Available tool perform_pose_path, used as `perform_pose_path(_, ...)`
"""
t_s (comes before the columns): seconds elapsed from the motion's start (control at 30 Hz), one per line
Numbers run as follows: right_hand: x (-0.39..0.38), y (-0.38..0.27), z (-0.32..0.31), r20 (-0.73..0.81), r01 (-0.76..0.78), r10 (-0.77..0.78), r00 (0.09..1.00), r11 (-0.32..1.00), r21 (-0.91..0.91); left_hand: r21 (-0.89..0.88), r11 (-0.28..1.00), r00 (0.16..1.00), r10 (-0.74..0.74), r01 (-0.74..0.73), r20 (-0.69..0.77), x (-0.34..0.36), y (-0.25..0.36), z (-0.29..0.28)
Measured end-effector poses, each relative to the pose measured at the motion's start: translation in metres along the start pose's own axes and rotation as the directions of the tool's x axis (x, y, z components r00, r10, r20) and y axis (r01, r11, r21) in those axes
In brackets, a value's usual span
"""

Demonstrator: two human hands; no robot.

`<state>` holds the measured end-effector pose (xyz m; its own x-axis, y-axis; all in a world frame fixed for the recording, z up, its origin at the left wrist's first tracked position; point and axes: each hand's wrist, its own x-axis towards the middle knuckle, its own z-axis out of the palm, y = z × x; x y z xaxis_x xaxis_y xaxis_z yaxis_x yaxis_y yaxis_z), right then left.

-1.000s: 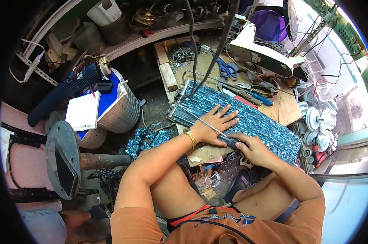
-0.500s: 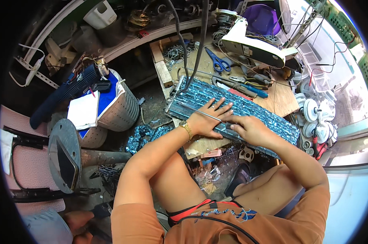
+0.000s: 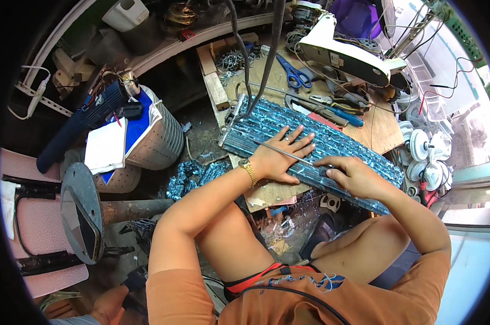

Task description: The person straightens the fins of an air conditioner evaporator coil using a flathead screwdriver by running the tip between the rows of blue aluminum fins.

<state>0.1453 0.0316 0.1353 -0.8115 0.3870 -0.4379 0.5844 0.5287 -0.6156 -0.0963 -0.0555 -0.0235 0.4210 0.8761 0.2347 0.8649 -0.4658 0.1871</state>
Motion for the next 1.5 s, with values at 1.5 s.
perform_pose_path(1.5, -0.007, 0.012, -0.028, -0.066, 0.117, -0.130, 0.989, 0.978, -0.172, 0.034, 0.999, 0.998, 0.012, -0.014, 0.056, 0.001, 0.001, -0.011)
